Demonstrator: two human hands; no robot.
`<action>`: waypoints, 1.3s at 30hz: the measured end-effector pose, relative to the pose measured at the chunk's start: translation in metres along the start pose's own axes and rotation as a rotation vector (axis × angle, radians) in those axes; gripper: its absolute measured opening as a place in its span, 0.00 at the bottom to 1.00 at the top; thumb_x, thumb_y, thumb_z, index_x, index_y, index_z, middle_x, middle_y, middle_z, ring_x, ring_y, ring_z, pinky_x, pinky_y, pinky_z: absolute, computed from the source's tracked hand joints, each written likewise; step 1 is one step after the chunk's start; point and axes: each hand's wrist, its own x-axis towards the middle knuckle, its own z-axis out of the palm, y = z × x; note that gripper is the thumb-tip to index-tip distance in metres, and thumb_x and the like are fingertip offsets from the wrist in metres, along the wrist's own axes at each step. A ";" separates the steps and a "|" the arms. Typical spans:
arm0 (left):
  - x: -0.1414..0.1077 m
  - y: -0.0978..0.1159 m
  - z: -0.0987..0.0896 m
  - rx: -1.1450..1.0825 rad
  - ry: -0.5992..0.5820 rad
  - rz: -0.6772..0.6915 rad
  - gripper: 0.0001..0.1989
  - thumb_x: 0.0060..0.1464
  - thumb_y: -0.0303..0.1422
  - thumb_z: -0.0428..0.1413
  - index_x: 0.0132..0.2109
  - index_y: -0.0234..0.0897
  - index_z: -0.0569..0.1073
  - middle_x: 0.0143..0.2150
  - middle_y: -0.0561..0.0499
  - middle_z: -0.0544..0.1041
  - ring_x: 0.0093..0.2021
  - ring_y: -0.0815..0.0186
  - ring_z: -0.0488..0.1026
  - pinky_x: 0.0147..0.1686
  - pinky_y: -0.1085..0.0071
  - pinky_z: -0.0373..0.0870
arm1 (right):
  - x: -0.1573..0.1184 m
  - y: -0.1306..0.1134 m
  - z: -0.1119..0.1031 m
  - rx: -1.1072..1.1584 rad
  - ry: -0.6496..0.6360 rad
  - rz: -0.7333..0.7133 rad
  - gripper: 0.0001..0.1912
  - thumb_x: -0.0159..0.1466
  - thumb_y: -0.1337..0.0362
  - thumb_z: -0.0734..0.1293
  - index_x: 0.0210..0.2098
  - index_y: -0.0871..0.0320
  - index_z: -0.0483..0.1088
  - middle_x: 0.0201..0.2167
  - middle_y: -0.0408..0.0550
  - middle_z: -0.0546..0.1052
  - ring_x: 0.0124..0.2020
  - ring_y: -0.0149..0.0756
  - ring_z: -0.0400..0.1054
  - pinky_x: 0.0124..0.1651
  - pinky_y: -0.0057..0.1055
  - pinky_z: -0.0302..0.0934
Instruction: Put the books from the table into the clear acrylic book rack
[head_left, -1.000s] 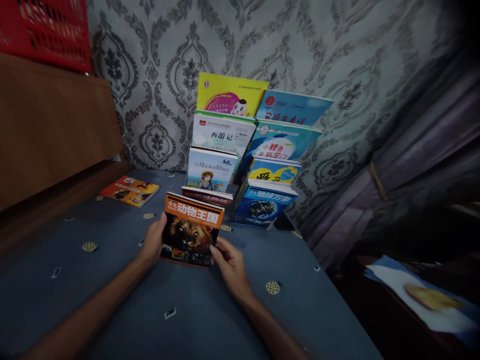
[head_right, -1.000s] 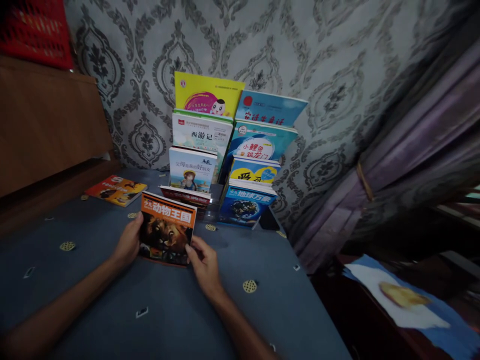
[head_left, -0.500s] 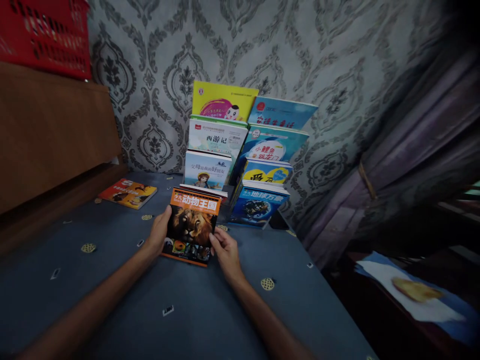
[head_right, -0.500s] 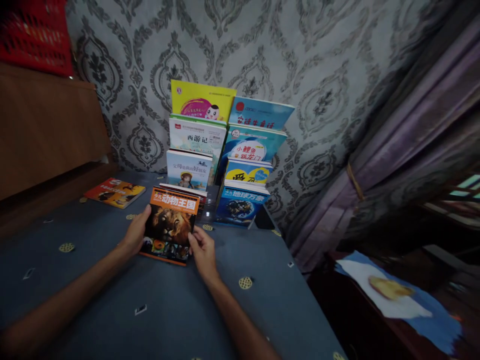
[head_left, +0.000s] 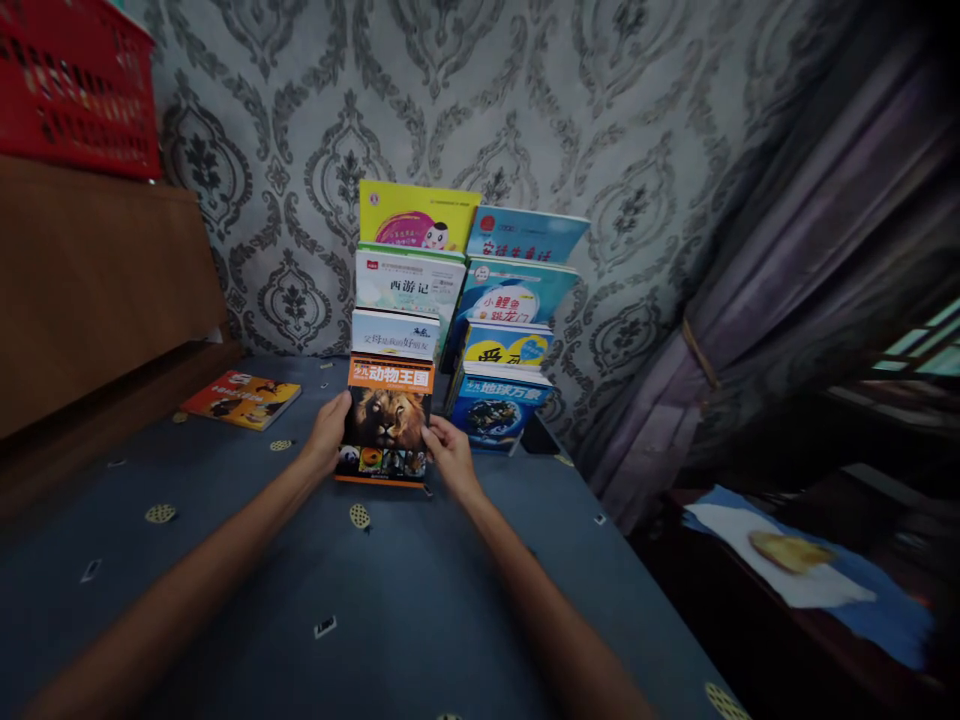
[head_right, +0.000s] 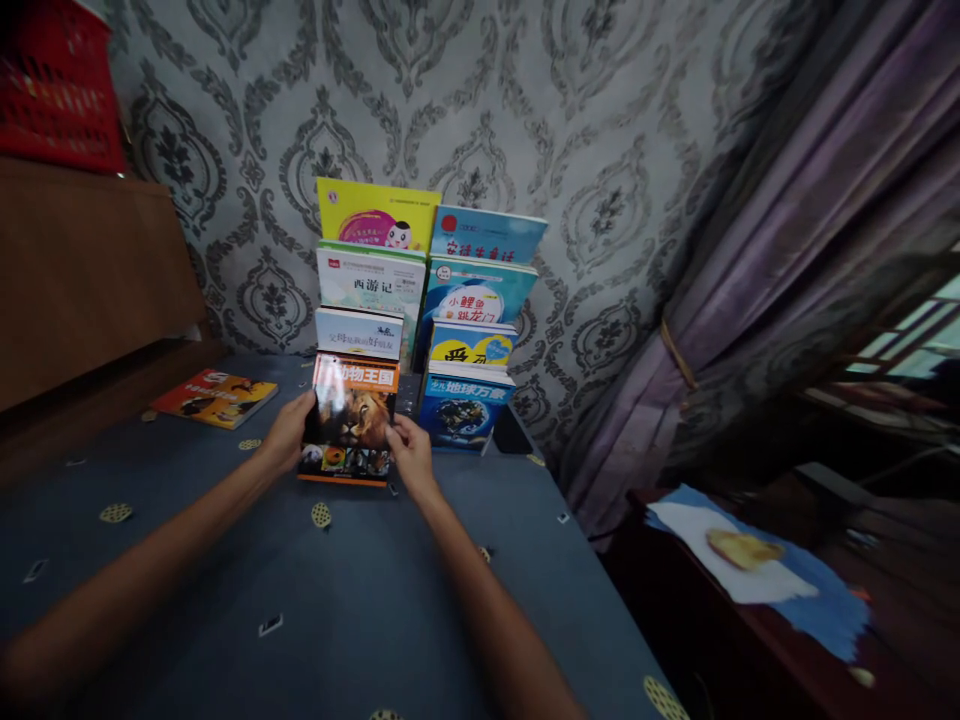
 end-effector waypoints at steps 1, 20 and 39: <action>0.004 0.000 0.001 0.004 0.001 0.013 0.33 0.35 0.59 0.67 0.39 0.36 0.80 0.38 0.48 0.83 0.42 0.58 0.79 0.47 0.64 0.73 | 0.005 0.000 -0.001 -0.007 0.001 -0.004 0.26 0.53 0.46 0.72 0.42 0.59 0.75 0.19 0.37 0.67 0.17 0.27 0.53 0.21 0.26 0.50; 0.032 0.040 0.008 0.518 -0.035 0.582 0.19 0.64 0.45 0.49 0.28 0.39 0.64 0.26 0.55 0.64 0.30 0.67 0.61 0.32 0.72 0.59 | 0.066 0.004 -0.001 -0.118 0.143 -0.297 0.25 0.58 0.49 0.69 0.48 0.60 0.76 0.41 0.52 0.82 0.42 0.43 0.75 0.47 0.38 0.70; 0.024 0.037 -0.003 0.779 0.002 0.591 0.13 0.64 0.38 0.46 0.40 0.39 0.73 0.36 0.49 0.74 0.38 0.62 0.70 0.42 0.70 0.65 | 0.049 -0.014 0.004 -0.527 0.102 -0.222 0.16 0.66 0.63 0.61 0.50 0.60 0.73 0.46 0.53 0.80 0.46 0.41 0.73 0.47 0.33 0.68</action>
